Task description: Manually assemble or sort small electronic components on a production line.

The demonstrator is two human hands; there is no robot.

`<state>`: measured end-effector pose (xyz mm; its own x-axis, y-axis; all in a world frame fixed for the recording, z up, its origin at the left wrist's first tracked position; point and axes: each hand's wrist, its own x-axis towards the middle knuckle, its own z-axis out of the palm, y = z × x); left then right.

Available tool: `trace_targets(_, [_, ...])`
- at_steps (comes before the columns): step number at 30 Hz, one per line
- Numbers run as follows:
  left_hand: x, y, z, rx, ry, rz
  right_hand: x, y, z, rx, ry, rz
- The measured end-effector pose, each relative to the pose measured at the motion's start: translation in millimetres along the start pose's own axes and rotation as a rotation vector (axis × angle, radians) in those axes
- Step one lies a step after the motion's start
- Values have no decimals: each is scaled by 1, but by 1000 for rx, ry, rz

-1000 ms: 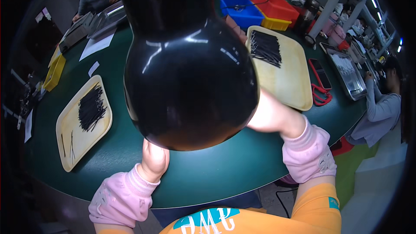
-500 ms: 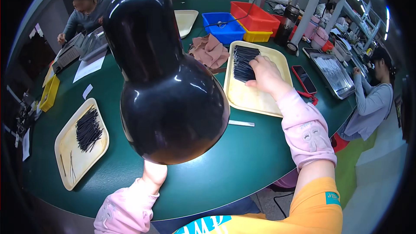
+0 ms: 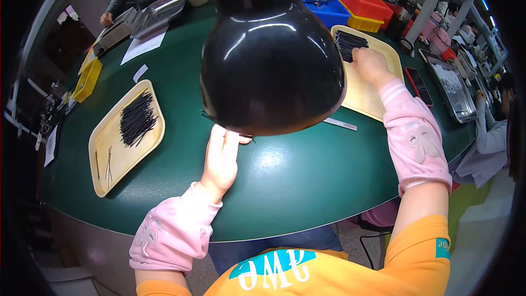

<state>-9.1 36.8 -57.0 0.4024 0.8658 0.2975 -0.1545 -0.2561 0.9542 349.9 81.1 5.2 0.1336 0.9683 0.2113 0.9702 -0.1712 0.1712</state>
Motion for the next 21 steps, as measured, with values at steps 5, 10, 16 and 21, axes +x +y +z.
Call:
trace_targets(5, [-21, 25, -3, 261, -102, 20, -40, -20, -19, 373, 242, -152])
trace_targets(10, [-31, 30, -20, 527, -131, 93, -86, -66, -34, 900, 225, -261])
trace_targets(16, [-3, 29, 9, 1050, -24, 366, -94, -85, -21, 938, 195, -461])
trace_targets(21, [21, 4, -2, 1225, 188, 247, -99, -84, -19, 1007, 122, -497])
